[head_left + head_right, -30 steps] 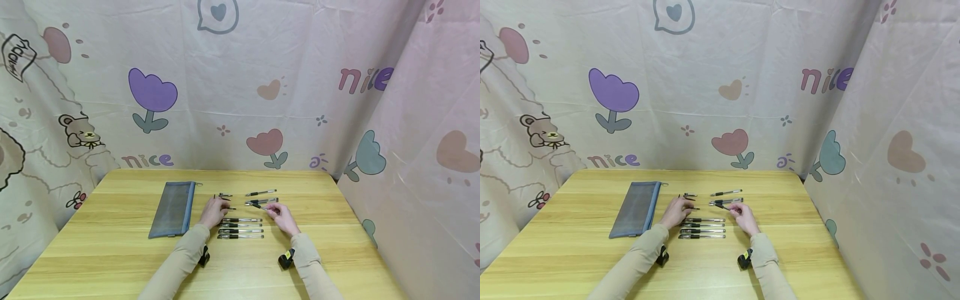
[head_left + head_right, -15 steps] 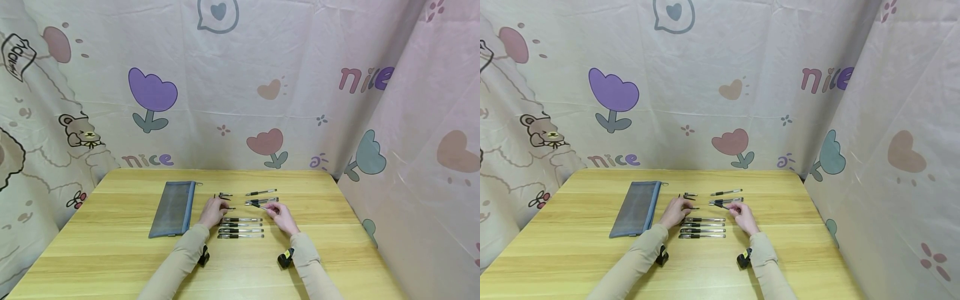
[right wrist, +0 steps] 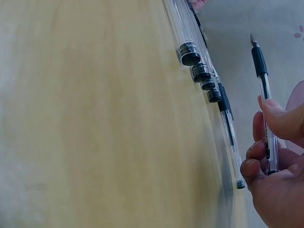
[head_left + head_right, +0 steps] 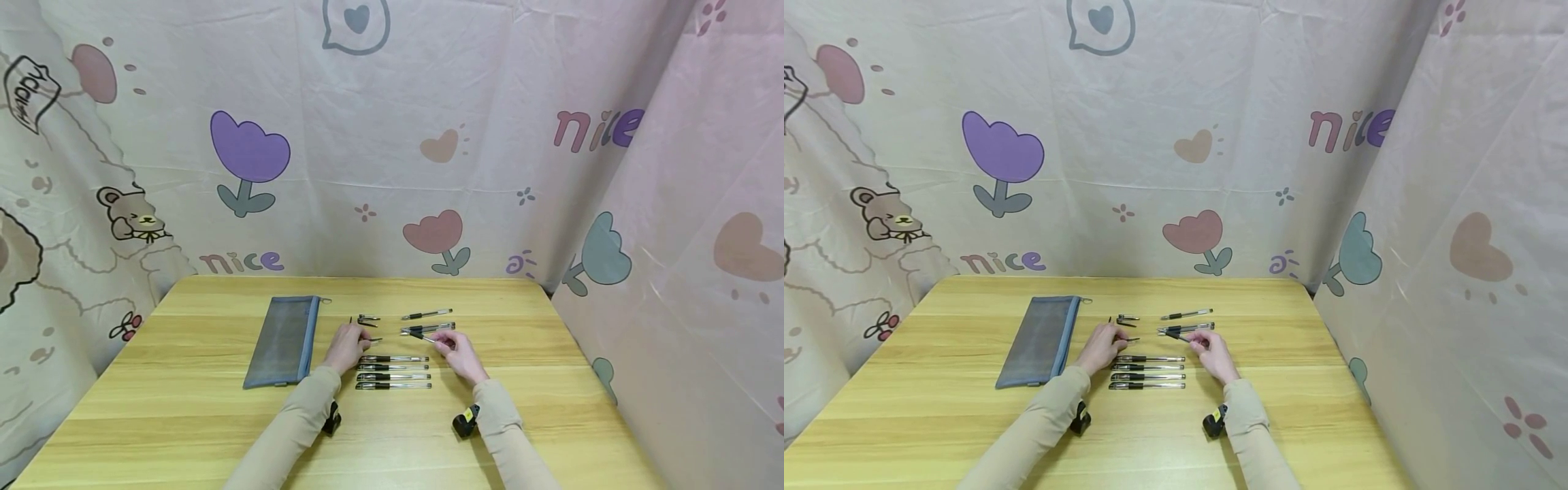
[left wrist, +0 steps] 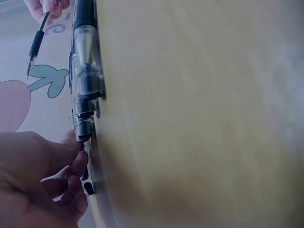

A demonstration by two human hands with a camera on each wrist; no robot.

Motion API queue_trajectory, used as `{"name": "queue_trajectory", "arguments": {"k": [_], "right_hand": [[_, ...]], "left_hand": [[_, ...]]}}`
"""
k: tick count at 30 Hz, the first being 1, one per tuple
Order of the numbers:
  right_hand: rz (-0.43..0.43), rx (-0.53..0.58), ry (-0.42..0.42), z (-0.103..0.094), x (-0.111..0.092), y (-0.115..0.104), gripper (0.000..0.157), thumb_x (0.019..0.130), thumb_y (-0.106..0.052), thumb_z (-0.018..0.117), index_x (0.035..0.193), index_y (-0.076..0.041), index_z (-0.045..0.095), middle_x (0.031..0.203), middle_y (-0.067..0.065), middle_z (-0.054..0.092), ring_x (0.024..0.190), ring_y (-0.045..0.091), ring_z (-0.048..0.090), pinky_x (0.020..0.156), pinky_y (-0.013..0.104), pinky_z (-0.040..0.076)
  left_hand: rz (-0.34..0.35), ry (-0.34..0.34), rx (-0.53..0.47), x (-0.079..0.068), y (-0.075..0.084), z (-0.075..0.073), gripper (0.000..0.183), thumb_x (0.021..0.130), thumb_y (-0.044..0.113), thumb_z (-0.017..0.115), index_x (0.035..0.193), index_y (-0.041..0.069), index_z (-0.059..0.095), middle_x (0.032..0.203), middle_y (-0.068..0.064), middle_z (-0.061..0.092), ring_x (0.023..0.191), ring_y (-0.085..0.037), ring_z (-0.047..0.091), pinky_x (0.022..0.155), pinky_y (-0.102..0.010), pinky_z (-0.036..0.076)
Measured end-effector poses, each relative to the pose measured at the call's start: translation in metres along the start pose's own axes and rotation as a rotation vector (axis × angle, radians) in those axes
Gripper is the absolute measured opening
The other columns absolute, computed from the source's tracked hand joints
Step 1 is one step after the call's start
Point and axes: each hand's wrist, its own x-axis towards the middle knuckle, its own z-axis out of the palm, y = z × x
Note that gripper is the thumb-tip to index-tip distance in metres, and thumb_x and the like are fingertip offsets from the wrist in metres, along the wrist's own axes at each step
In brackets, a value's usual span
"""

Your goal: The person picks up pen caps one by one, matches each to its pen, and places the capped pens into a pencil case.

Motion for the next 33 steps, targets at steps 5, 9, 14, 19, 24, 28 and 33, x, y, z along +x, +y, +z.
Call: {"name": "queue_trajectory", "arguments": {"k": [5, 9, 14, 19, 24, 28, 33], "right_hand": [[0.105, 0.004, -0.011, 0.001, 0.002, -0.006, 0.016, 0.094, 0.002, 0.061, 0.106, -0.001, 0.072, 0.090, 0.010, 0.062, 0.080, 0.012, 0.050, 0.071, 0.020, 0.041], [0.135, 0.024, -0.018, 0.000, 0.004, -0.009, 0.016, 0.095, 0.001, 0.061, 0.106, -0.002, 0.071, 0.091, 0.010, 0.061, 0.081, 0.014, 0.050, 0.071, 0.021, 0.042], [0.149, 0.026, -0.035, 0.000, 0.005, -0.013, 0.016, 0.096, -0.002, 0.061, 0.108, -0.004, 0.071, 0.091, 0.007, 0.060, 0.081, 0.014, 0.050, 0.070, 0.022, 0.043], [0.107, -0.002, -0.072, 0.001, 0.006, -0.016, 0.017, 0.096, -0.002, 0.060, 0.109, -0.005, 0.072, 0.100, 0.011, 0.067, 0.087, 0.016, 0.056, 0.076, 0.025, 0.047], [0.092, -0.012, -0.104, 0.002, 0.007, -0.019, 0.019, 0.096, -0.002, 0.060, 0.110, -0.009, 0.072, 0.109, 0.012, 0.070, 0.093, 0.017, 0.061, 0.082, 0.030, 0.050], [0.071, -0.028, -0.107, 0.004, 0.007, -0.021, 0.019, 0.095, -0.001, 0.061, 0.109, -0.008, 0.072, 0.104, 0.010, 0.068, 0.092, 0.016, 0.059, 0.083, 0.030, 0.050], [0.054, -0.048, -0.113, 0.005, 0.007, -0.022, 0.018, 0.095, -0.001, 0.062, 0.109, -0.008, 0.072, 0.102, 0.007, 0.068, 0.092, 0.015, 0.059, 0.085, 0.031, 0.050]], "left_hand": [[-0.040, -0.016, -0.118, -0.001, -0.001, -0.003, 0.007, 0.094, 0.004, 0.067, 0.095, 0.001, 0.073, 0.094, -0.011, 0.072, 0.091, -0.026, 0.065, 0.086, -0.044, 0.054], [-0.080, -0.027, -0.201, -0.003, -0.002, -0.006, 0.013, 0.098, 0.003, 0.060, 0.105, 0.000, 0.070, 0.098, -0.012, 0.070, 0.091, -0.023, 0.064, 0.085, -0.042, 0.054], [-0.092, -0.006, -0.263, -0.005, -0.004, -0.008, 0.016, 0.100, 0.007, 0.059, 0.111, 0.001, 0.069, 0.099, -0.010, 0.070, 0.090, -0.019, 0.064, 0.084, -0.038, 0.054], [-0.056, 0.006, -0.356, -0.007, -0.004, -0.008, 0.018, 0.100, 0.010, 0.060, 0.113, 0.003, 0.069, 0.096, -0.006, 0.071, 0.090, -0.016, 0.063, 0.082, -0.032, 0.052], [-0.023, 0.029, -0.432, -0.008, -0.005, -0.007, 0.016, 0.100, 0.010, 0.061, 0.111, 0.007, 0.071, 0.097, -0.006, 0.072, 0.094, -0.017, 0.063, 0.083, -0.030, 0.048], [-0.008, 0.040, -0.464, -0.009, -0.006, -0.006, 0.015, 0.098, 0.010, 0.063, 0.111, 0.007, 0.072, 0.099, -0.006, 0.073, 0.095, -0.018, 0.064, 0.081, -0.027, 0.048], [0.013, 0.040, -0.477, -0.010, -0.004, -0.006, 0.017, 0.097, 0.010, 0.065, 0.111, 0.005, 0.072, 0.101, -0.008, 0.073, 0.094, -0.017, 0.064, 0.079, -0.024, 0.048]]}}
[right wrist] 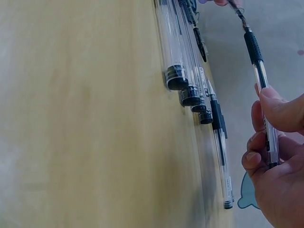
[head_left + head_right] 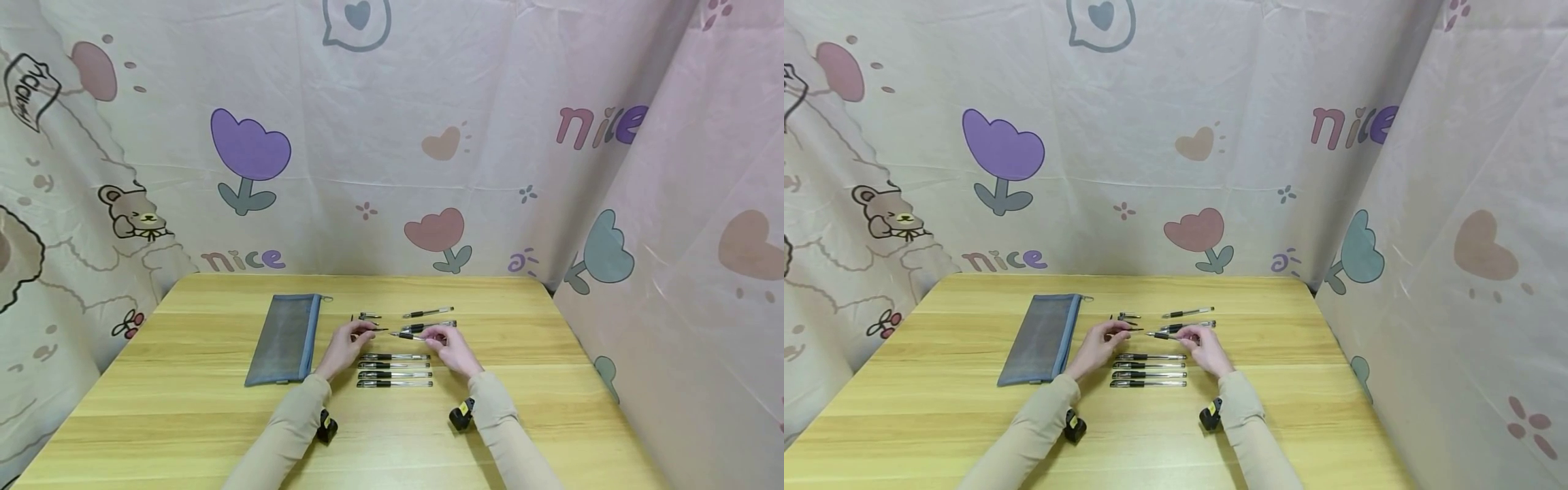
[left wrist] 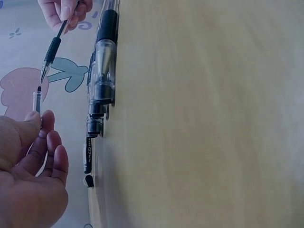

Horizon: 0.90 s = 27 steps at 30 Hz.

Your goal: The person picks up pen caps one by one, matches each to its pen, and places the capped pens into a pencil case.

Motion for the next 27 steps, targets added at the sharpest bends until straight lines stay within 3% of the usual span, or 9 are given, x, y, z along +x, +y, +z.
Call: {"name": "queue_trajectory", "arguments": {"k": [6, 27], "right_hand": [[0.007, -0.015, -0.014, 0.0007, 0.0006, -0.0002, 0.020, 0.095, -0.002, 0.061, 0.110, -0.010, 0.071, 0.106, 0.007, 0.069, 0.097, 0.018, 0.062, 0.090, 0.036, 0.052], [-0.029, -0.050, -0.016, 0.0034, -0.0001, -0.0047, 0.019, 0.095, -0.002, 0.061, 0.109, -0.010, 0.072, 0.111, 0.008, 0.070, 0.108, 0.025, 0.064, 0.100, 0.049, 0.051]], "left_hand": [[0.013, -0.017, -0.007, -0.0010, 0.0038, 0.0000, 0.018, 0.097, 0.008, 0.065, 0.112, 0.001, 0.071, 0.102, -0.010, 0.073, 0.093, -0.018, 0.064, 0.079, -0.024, 0.048], [0.039, -0.053, 0.010, -0.0034, 0.0065, 0.0029, 0.017, 0.097, 0.009, 0.065, 0.111, 0.004, 0.072, 0.101, -0.008, 0.072, 0.086, -0.012, 0.061, 0.077, -0.024, 0.048]]}}
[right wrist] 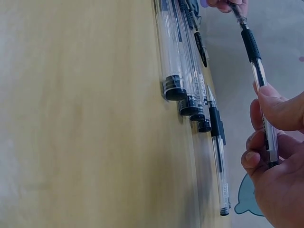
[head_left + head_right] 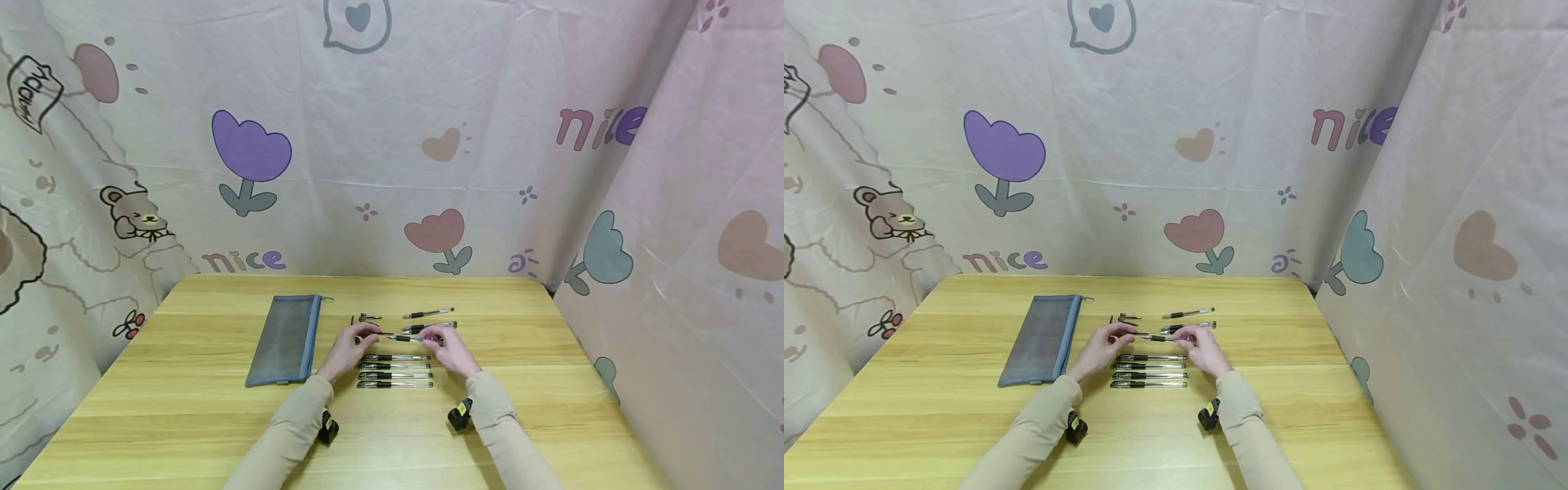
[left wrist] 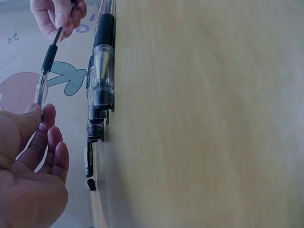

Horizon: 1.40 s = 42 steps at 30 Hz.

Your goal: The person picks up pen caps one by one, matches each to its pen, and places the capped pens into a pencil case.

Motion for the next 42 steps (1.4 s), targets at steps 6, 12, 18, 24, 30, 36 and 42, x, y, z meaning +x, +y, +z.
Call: {"name": "queue_trajectory", "arguments": {"k": [6, 12, 18, 24, 30, 36, 42], "right_hand": [[-0.010, -0.002, -0.011, 0.001, 0.001, -0.001, 0.019, 0.095, -0.002, 0.061, 0.109, -0.010, 0.072, 0.112, 0.009, 0.070, 0.107, 0.026, 0.064, 0.099, 0.049, 0.051], [-0.035, -0.013, -0.031, 0.002, 0.002, -0.003, 0.019, 0.095, -0.002, 0.061, 0.110, -0.008, 0.071, 0.111, 0.009, 0.071, 0.106, 0.026, 0.065, 0.098, 0.048, 0.052], [-0.025, 0.001, -0.037, 0.003, 0.001, -0.005, 0.019, 0.096, -0.002, 0.061, 0.111, -0.008, 0.071, 0.113, 0.011, 0.070, 0.107, 0.027, 0.065, 0.099, 0.049, 0.052], [-0.042, -0.010, -0.040, 0.005, -0.001, -0.007, 0.019, 0.095, -0.002, 0.060, 0.110, -0.008, 0.071, 0.112, 0.011, 0.070, 0.106, 0.028, 0.065, 0.098, 0.049, 0.053], [-0.044, -0.026, -0.027, 0.009, -0.003, -0.012, 0.018, 0.095, -0.001, 0.061, 0.109, -0.005, 0.071, 0.109, 0.011, 0.070, 0.101, 0.024, 0.065, 0.093, 0.045, 0.055], [-0.040, -0.014, -0.004, 0.013, -0.004, -0.015, 0.017, 0.094, 0.001, 0.061, 0.108, -0.003, 0.070, 0.106, 0.011, 0.070, 0.097, 0.023, 0.065, 0.091, 0.042, 0.056], [-0.058, -0.024, 0.025, 0.015, -0.003, -0.013, 0.016, 0.094, 0.001, 0.061, 0.107, -0.002, 0.071, 0.102, 0.010, 0.070, 0.092, 0.019, 0.064, 0.085, 0.032, 0.056]], "left_hand": [[0.026, -0.014, 0.010, 0.000, 0.000, 0.000, 0.017, 0.096, 0.008, 0.065, 0.111, 0.003, 0.072, 0.101, -0.010, 0.073, 0.085, -0.011, 0.061, 0.076, -0.023, 0.049], [0.112, -0.005, 0.016, -0.001, -0.003, 0.001, 0.015, 0.096, 0.008, 0.065, 0.108, 0.002, 0.072, 0.097, -0.010, 0.072, 0.082, -0.008, 0.060, 0.073, -0.023, 0.049], [0.104, -0.003, 0.008, -0.001, -0.003, 0.003, 0.017, 0.095, 0.008, 0.067, 0.110, 0.000, 0.072, 0.096, -0.009, 0.073, 0.081, -0.006, 0.059, 0.072, -0.022, 0.049], [0.025, 0.013, -0.011, -0.002, 0.000, 0.002, 0.021, 0.092, 0.007, 0.070, 0.112, -0.001, 0.074, 0.104, -0.013, 0.076, 0.085, -0.013, 0.065, 0.073, -0.021, 0.051], [0.000, 0.007, -0.071, -0.005, -0.001, -0.001, 0.021, 0.091, 0.008, 0.072, 0.109, -0.003, 0.075, 0.107, -0.017, 0.076, 0.090, -0.021, 0.072, 0.076, -0.021, 0.056], [-0.031, 0.014, -0.113, -0.007, -0.001, -0.003, 0.019, 0.091, 0.007, 0.072, 0.106, -0.003, 0.076, 0.100, -0.020, 0.077, 0.082, -0.020, 0.073, 0.072, -0.023, 0.057], [-0.054, 0.053, -0.119, -0.007, 0.002, -0.001, 0.014, 0.089, 0.004, 0.074, 0.102, 0.001, 0.078, 0.096, -0.018, 0.078, 0.076, -0.012, 0.071, 0.070, -0.022, 0.057]]}}
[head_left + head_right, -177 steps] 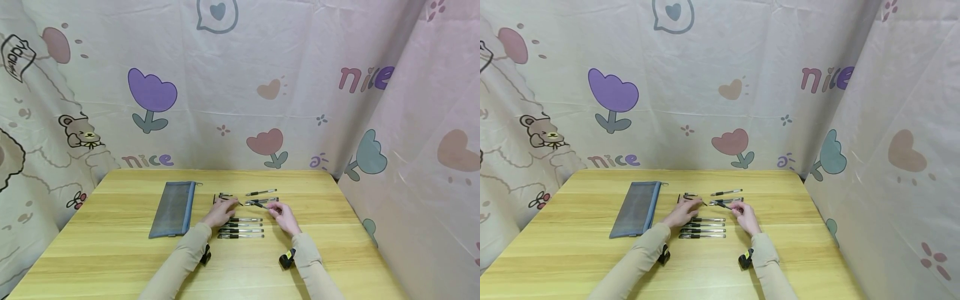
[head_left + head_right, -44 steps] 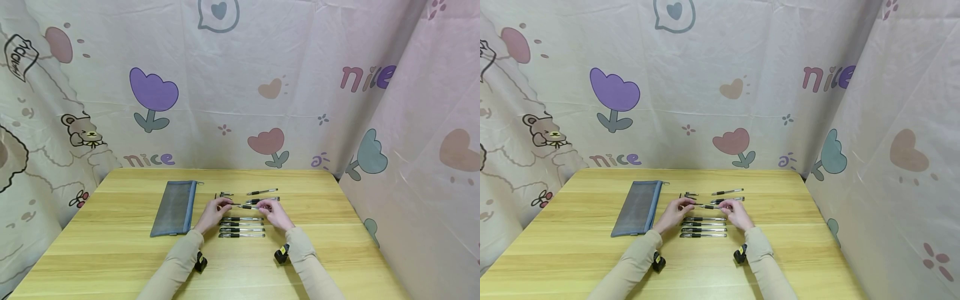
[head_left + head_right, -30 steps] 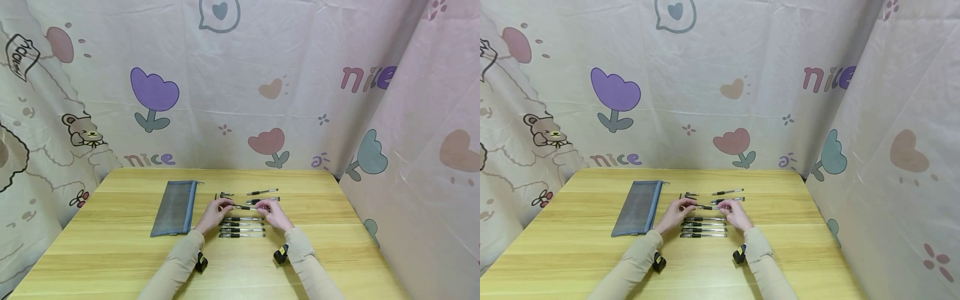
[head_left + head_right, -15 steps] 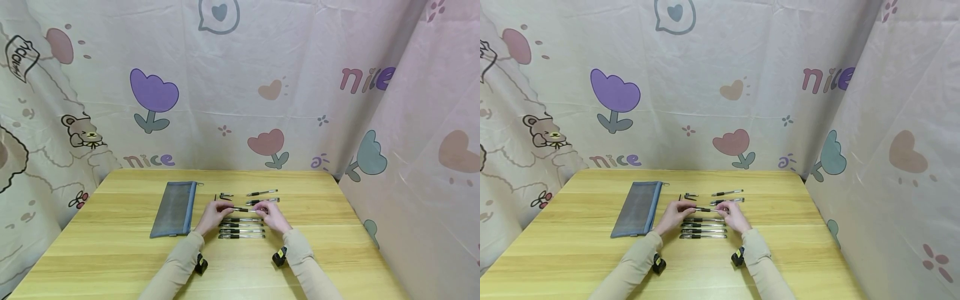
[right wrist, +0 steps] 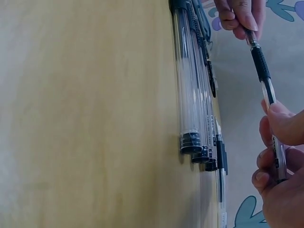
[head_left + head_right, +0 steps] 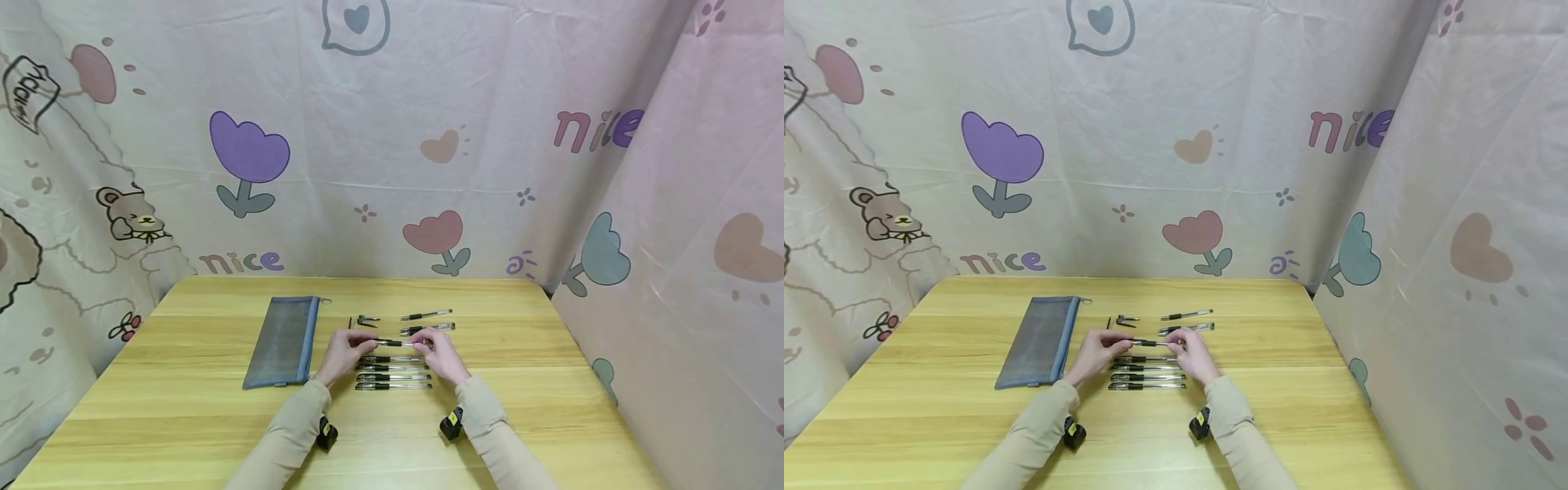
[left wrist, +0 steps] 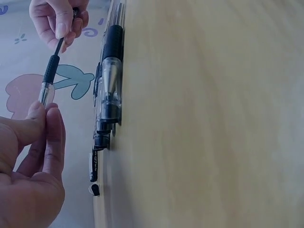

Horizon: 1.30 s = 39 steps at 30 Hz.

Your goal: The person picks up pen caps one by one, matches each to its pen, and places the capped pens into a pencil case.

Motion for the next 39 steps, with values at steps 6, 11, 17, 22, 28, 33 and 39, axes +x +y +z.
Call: {"name": "queue_trajectory", "arguments": {"k": [6, 11, 17, 22, 28, 33, 39], "right_hand": [[0.006, 0.017, 0.009, 0.0018, 0.0002, 0.0006, 0.016, 0.093, 0.002, 0.062, 0.106, -0.001, 0.071, 0.103, 0.011, 0.070, 0.089, 0.017, 0.063, 0.080, 0.026, 0.055], [-0.004, 0.017, 0.020, 0.0033, 0.0002, 0.0006, 0.016, 0.093, 0.002, 0.062, 0.106, 0.001, 0.072, 0.104, 0.012, 0.070, 0.091, 0.019, 0.065, 0.082, 0.030, 0.056], [-0.006, 0.006, 0.019, 0.0036, 0.0017, 0.0044, 0.016, 0.093, 0.001, 0.062, 0.105, -0.003, 0.072, 0.105, 0.012, 0.071, 0.092, 0.020, 0.065, 0.084, 0.032, 0.057], [-0.018, 0.001, 0.016, 0.0030, 0.0023, 0.0045, 0.016, 0.093, 0.002, 0.062, 0.104, -0.002, 0.072, 0.105, 0.013, 0.070, 0.091, 0.020, 0.065, 0.083, 0.032, 0.057], [-0.008, -0.013, 0.006, 0.0025, 0.0027, 0.0013, 0.016, 0.093, 0.001, 0.062, 0.105, -0.002, 0.073, 0.105, 0.013, 0.071, 0.092, 0.021, 0.065, 0.085, 0.035, 0.057], [0.017, 0.003, 0.006, 0.0024, 0.0034, -0.0010, 0.016, 0.093, 0.002, 0.062, 0.104, -0.002, 0.073, 0.105, 0.013, 0.071, 0.092, 0.021, 0.065, 0.085, 0.037, 0.058], [0.003, 0.001, -0.006, 0.0016, 0.0032, -0.0017, 0.015, 0.094, 0.001, 0.062, 0.105, 0.000, 0.072, 0.105, 0.016, 0.072, 0.094, 0.024, 0.067, 0.086, 0.040, 0.058]], "left_hand": [[-0.006, 0.005, -0.004, -0.0006, 0.0009, 0.0010, 0.015, 0.089, 0.003, 0.073, 0.103, -0.002, 0.077, 0.097, -0.019, 0.077, 0.078, -0.016, 0.073, 0.071, -0.022, 0.058], [-0.021, 0.007, -0.010, -0.0002, -0.0008, 0.0009, 0.016, 0.089, 0.003, 0.073, 0.104, -0.003, 0.077, 0.098, -0.019, 0.077, 0.083, -0.022, 0.074, 0.072, -0.022, 0.058], [-0.040, 0.022, -0.010, -0.0002, 0.0009, 0.0020, 0.015, 0.088, 0.001, 0.073, 0.102, 0.000, 0.078, 0.096, -0.017, 0.078, 0.080, -0.019, 0.074, 0.071, -0.022, 0.058], [-0.038, 0.028, -0.019, 0.0003, 0.0003, 0.0026, 0.014, 0.088, 0.001, 0.073, 0.101, 0.000, 0.078, 0.096, -0.019, 0.077, 0.080, -0.022, 0.074, 0.071, -0.023, 0.059], [-0.028, 0.042, -0.007, -0.0010, 0.0011, 0.0023, 0.013, 0.087, 0.000, 0.074, 0.100, 0.001, 0.079, 0.094, -0.018, 0.078, 0.078, -0.019, 0.074, 0.071, -0.022, 0.059], [-0.020, 0.047, 0.004, -0.0022, 0.0021, 0.0022, 0.013, 0.087, 0.000, 0.074, 0.099, 0.002, 0.079, 0.094, -0.017, 0.078, 0.077, -0.014, 0.072, 0.071, -0.022, 0.058], [-0.028, 0.032, -0.015, -0.0018, 0.0024, 0.0016, 0.015, 0.088, 0.001, 0.074, 0.102, 0.002, 0.078, 0.096, -0.017, 0.078, 0.080, -0.016, 0.073, 0.072, -0.021, 0.058]]}}
